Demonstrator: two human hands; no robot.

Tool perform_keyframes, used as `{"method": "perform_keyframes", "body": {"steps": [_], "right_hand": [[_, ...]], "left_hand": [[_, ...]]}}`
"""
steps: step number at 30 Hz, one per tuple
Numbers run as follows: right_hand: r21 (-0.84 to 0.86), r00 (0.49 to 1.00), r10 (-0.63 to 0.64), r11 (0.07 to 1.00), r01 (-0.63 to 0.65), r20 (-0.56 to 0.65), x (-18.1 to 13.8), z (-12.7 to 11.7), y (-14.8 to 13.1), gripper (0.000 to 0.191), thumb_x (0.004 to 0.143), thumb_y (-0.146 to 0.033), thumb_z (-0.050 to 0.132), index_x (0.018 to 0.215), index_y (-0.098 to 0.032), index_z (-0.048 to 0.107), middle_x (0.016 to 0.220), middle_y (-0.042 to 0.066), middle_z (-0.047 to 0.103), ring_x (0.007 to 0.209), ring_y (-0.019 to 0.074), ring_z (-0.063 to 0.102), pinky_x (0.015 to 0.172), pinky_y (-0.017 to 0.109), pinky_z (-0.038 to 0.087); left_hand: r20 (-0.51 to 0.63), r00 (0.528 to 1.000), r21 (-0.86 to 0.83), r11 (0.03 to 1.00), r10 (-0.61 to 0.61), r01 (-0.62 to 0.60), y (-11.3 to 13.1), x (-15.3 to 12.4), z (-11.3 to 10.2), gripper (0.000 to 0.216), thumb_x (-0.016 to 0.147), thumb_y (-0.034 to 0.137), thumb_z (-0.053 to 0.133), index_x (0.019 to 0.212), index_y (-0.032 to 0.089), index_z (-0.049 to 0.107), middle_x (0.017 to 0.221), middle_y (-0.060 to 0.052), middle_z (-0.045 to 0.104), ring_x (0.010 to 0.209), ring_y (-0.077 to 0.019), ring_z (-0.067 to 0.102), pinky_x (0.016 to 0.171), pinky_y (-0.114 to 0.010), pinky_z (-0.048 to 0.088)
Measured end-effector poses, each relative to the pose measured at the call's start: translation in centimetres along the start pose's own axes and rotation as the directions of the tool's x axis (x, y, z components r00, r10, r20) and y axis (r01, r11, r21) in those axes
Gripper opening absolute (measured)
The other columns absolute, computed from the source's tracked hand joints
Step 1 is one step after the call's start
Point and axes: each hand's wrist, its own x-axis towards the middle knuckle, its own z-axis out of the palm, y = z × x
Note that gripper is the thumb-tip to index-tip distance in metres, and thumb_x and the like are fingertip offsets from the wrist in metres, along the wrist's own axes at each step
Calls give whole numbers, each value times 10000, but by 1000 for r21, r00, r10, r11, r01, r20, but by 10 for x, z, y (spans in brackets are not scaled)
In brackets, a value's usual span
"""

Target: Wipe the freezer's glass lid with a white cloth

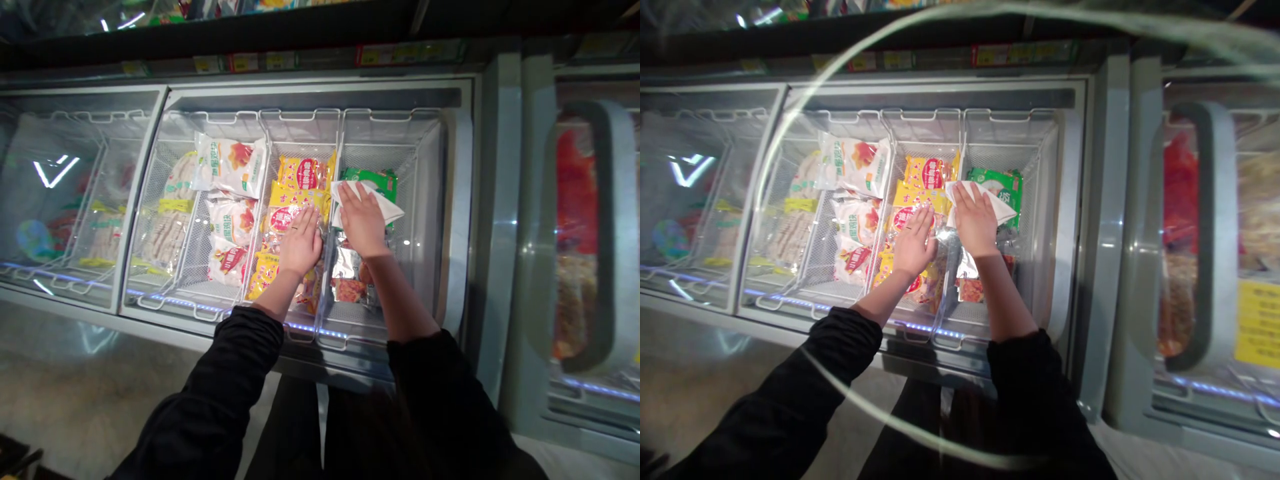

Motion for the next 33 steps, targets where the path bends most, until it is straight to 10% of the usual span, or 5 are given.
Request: {"method": "perform_keyframes", "body": {"steps": [7,16,24,33], "right_hand": [[32,999,-36,999,35,26,-32,-15,29,657,1096,-236,398,1749,-294,356,1739,18,480,1650,334,381,1353,657,346],[38,999,-35,999,37,-33,22,-7,22,665,1092,-227,369,1755,-274,342,1746,32,467,1660,383,346,1348,722,304],[13,998,-28,1000,28,49,-20,-17,38,647,1099,-261,396,1746,-280,371,1750,17,465,1659,347,359,1357,652,340],[-16,1000,21,1000,-21,-7,33,-9,24,680,1092,-250,350,1769,-275,303,1778,25,420,1678,379,301,1358,705,281]], "left_hand": [[-10,1000,0,1000,-8,8,1,0,1,617,1051,166,431,1668,156,465,1739,-117,469,1660,-266,377,1370,-533,354],[28,999,24,999,-29,28,3,0,-2,665,1038,145,442,1701,189,422,1760,-88,436,1670,-257,356,1379,-532,349],[18,1000,1,1000,-4,4,1,-1,-2,632,1049,158,437,1680,155,449,1745,-122,457,1664,-272,366,1360,-546,370],[18,1000,-50,999,6,-5,-1,0,-1,664,1023,117,439,1686,153,441,1753,-111,445,1665,-263,363,1368,-531,358]]}}
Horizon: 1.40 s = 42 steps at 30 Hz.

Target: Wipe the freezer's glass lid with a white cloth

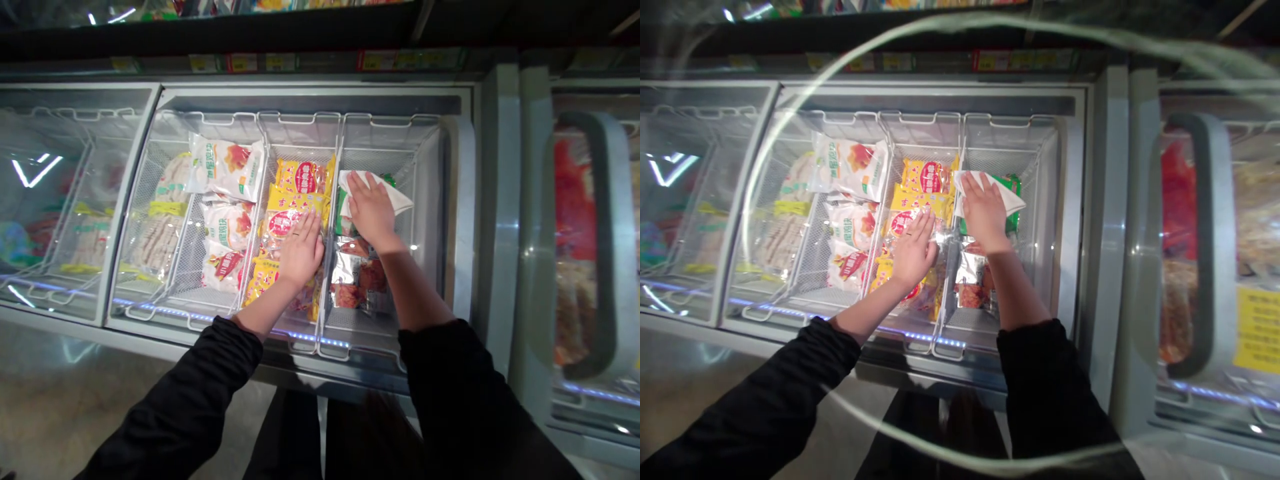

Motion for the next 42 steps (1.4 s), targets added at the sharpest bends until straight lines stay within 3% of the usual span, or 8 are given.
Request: {"method": "perform_keyframes", "body": {"steps": [8,13,16,23,30,34,38,42], "right_hand": [[-28,998,20,999,-19,55,-37,-7,9,618,1109,-273,358,1723,-249,424,1760,32,451,1665,326,351,1353,609,347],[-50,985,168,984,-170,-39,2,-6,11,621,1105,-254,352,1717,-184,428,1776,67,420,1661,361,345,1357,634,297],[-27,992,116,993,-118,-49,20,4,-4,631,1094,-233,371,1721,-194,421,1769,60,431,1661,352,347,1353,641,294],[-102,1000,-3,995,1,-14,-30,18,-4,589,1124,-259,355,1703,-233,460,1757,16,451,1663,261,359,1346,481,343],[-123,968,227,963,-239,-108,8,10,21,595,1110,-272,374,1688,-185,482,1757,52,445,1645,326,391,1317,543,376],[-90,987,158,983,-161,-41,40,17,-6,606,1101,-241,379,1697,-161,460,1769,53,419,1662,335,351,1334,572,344],[-89,1000,-2,996,0,-28,3,20,-32,569,1128,-236,369,1683,-190,482,1741,45,477,1649,285,382,1337,513,351],[-133,996,-15,991,3,-87,-40,11,-18,542,1153,-292,378,1674,-195,492,1718,59,519,1643,281,392,1324,487,367]], "left_hand": [[18,999,-46,998,43,-42,-3,13,-23,644,1053,128,434,1697,129,421,1751,-133,449,1668,-277,353,1382,-499,339],[11,997,-17,997,75,-75,-6,65,-38,678,1045,111,428,1721,125,373,1783,-109,400,1681,-262,324,1398,-483,293],[13,998,2,998,67,-67,-6,100,-37,656,1056,108,405,1711,81,380,1792,-132,375,1690,-261,300,1402,-455,270],[5,995,8,995,102,-102,-11,157,-25,636,1073,106,379,1709,93,393,1787,-134,381,1683,-266,320,1396,-483,285],[-33,995,49,995,92,-90,-19,163,-13,604,1096,139,360,1694,81,418,1776,-120,409,1676,-250,338,1404,-462,264],[-14,995,41,994,101,-100,-20,163,-13,625,1089,139,377,1713,115,394,1777,-111,408,1680,-247,325,1398,-481,284],[8,995,30,994,101,-101,-21,164,-17,629,1081,130,390,1709,100,395,1772,-134,409,1680,-257,326,1396,-485,296],[16,995,16,995,97,-98,-19,163,-20,615,1078,116,367,1689,79,428,1768,-146,411,1671,-268,348,1394,-471,300]]}}
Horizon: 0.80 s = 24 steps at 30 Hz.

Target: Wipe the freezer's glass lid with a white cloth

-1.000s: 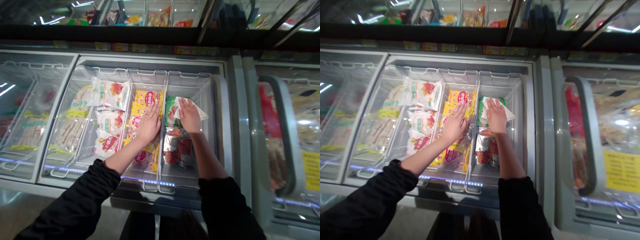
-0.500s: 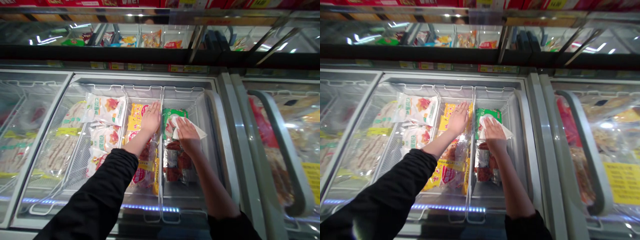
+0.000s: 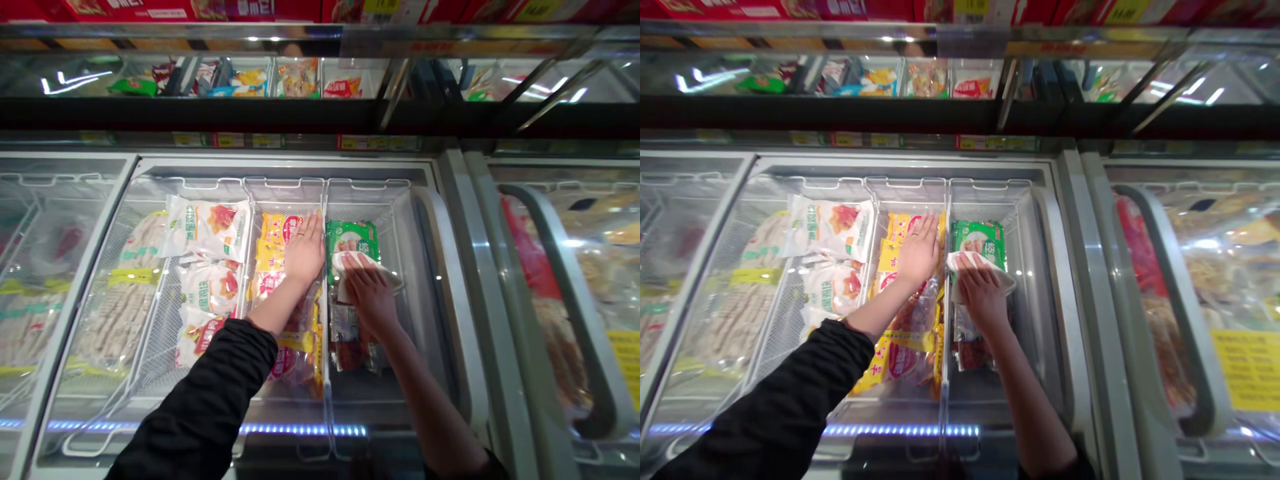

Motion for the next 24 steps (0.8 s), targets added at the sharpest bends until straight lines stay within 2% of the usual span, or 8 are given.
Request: {"method": "perform_keyframes", "body": {"steps": [2,6,9,11,14,18,21,24], "right_hand": [[-25,997,75,997,-75,-20,6,-1,17,557,1147,-286,366,1684,-189,478,1718,75,519,1641,298,395,1310,504,383],[-43,966,255,965,-257,-46,64,8,33,599,1114,-243,339,1700,-205,460,1740,70,486,1636,307,404,1314,539,369],[-15,974,225,974,-225,40,96,13,20,605,1103,-247,361,1698,-204,462,1764,45,442,1654,303,370,1329,532,351],[13,986,148,989,-149,72,94,11,10,602,1102,-236,356,1693,-198,469,1758,39,451,1660,290,359,1338,525,344],[44,997,54,997,-56,55,65,4,13,588,1109,-241,349,1678,-191,494,1732,51,495,1644,284,394,1335,516,359],[15,983,182,983,-182,-36,45,-1,52,608,1105,-268,361,1703,-206,458,1712,78,528,1623,315,428,1315,545,391],[-14,954,297,954,-298,-35,77,5,75,625,1098,-293,367,1715,-223,437,1722,72,513,1621,337,426,1301,576,401],[-16,966,260,966,-260,11,121,13,66,630,1098,-301,362,1720,-225,424,1748,62,471,1637,343,396,1301,593,391]], "left_hand": [[-1,1000,-9,1000,-1,1,1,-1,-1,618,1076,111,362,1690,78,425,1770,-147,407,1668,-270,352,1390,-467,305],[4,1000,-7,1000,-12,12,2,-1,-2,615,1076,112,383,1689,74,425,1774,-143,401,1670,-267,348,1390,-463,306],[6,1000,1,1000,-5,5,1,-1,-2,604,1082,124,401,1682,57,431,1770,-149,405,1673,-263,339,1394,-450,296],[1,1000,3,1000,6,-6,0,-1,-1,603,1082,127,411,1681,65,434,1768,-145,407,1676,-259,331,1393,-454,298],[-15,1000,3,1000,7,-7,-1,-1,1,594,1088,127,401,1679,83,443,1763,-136,416,1673,-256,337,1390,-461,309],[-26,1000,-1,1000,14,-14,-2,-2,6,589,1097,135,375,1679,81,449,1754,-147,435,1662,-267,363,1391,-466,313],[-33,999,-13,1000,15,-16,-2,-1,10,620,1080,118,384,1698,77,417,1761,-161,417,1665,-285,355,1387,-476,323],[-22,1000,-14,1000,-1,1,-3,-1,11,638,1069,110,407,1706,71,400,1767,-168,405,1671,-290,339,1389,-472,321]]}}
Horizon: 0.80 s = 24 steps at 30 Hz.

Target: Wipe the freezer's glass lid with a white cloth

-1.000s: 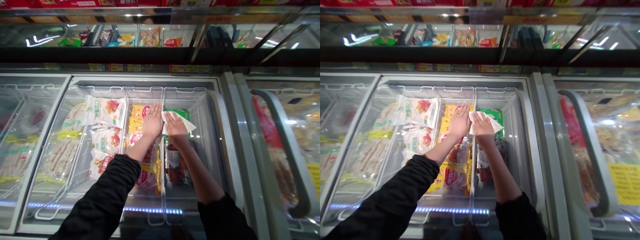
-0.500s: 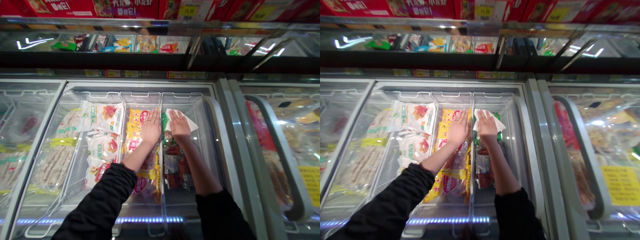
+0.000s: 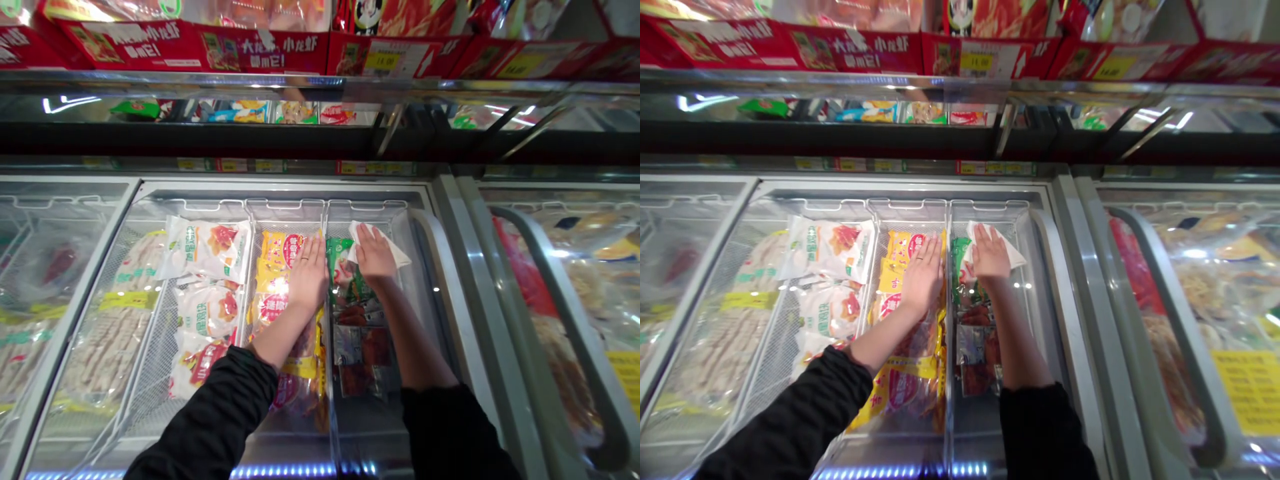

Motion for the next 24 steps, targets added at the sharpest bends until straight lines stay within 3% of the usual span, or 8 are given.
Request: {"method": "perform_keyframes", "body": {"steps": [2,5,8,10,14,18,21,24], "right_hand": [[6,996,-82,997,82,30,9,2,-22,627,1099,-284,359,1720,-226,424,1756,53,455,1647,327,380,1310,580,380],[9,982,-184,983,183,41,-9,1,-41,603,1105,-252,349,1695,-223,470,1739,44,480,1640,291,401,1317,533,384],[-2,976,-219,976,219,-5,-36,-2,-32,582,1120,-245,326,1666,-171,512,1717,75,513,1621,283,437,1315,506,396],[-9,984,-173,985,173,-41,-38,-2,-18,581,1123,-261,324,1661,-161,519,1705,93,529,1610,295,454,1302,515,417],[-2,997,27,1000,-28,-68,8,1,-10,593,1105,-290,347,1666,-194,515,1721,79,505,1609,331,453,1285,585,431],[16,1000,-14,1000,14,17,50,5,-38,611,1102,-276,338,1690,-182,474,1756,60,444,1650,328,379,1324,588,371],[26,990,-133,991,132,44,35,8,-49,610,1108,-277,340,1705,-220,452,1761,32,440,1657,291,369,1328,545,376],[8,983,-186,983,186,-11,4,8,-35,602,1120,-271,318,1703,-222,460,1742,41,476,1651,276,385,1328,513,371]], "left_hand": [[11,1000,5,1000,5,-5,-1,0,0,622,1078,120,406,1696,51,407,1768,-171,401,1675,-283,331,1394,-458,307],[5,1000,6,1000,18,-18,-2,-1,-1,593,1099,144,392,1685,58,424,1765,-155,413,1672,-268,337,1391,-452,311],[-11,1000,6,1000,19,-18,-2,-2,-1,587,1099,148,397,1680,72,432,1764,-138,417,1674,-268,332,1383,-466,330],[-12,1000,8,1000,26,-26,-3,-3,1,596,1091,145,404,1680,58,426,1762,-149,412,1675,-271,327,1380,-471,338],[-14,1000,12,1000,28,-27,-4,-1,4,608,1084,159,431,1686,79,427,1762,-142,412,1677,-268,322,1381,-475,341],[24,1000,-3,1000,7,-7,-5,0,3,621,1071,104,405,1690,129,442,1750,-102,444,1662,-248,359,1377,-461,359],[25,1000,-28,1000,6,-6,-4,-1,-2,644,1057,78,402,1698,137,432,1755,-106,436,1672,-247,337,1376,-475,364],[0,1000,-53,998,14,-14,-3,-2,-5,629,1074,105,410,1702,132,418,1751,-125,442,1674,-255,333,1374,-493,367]]}}
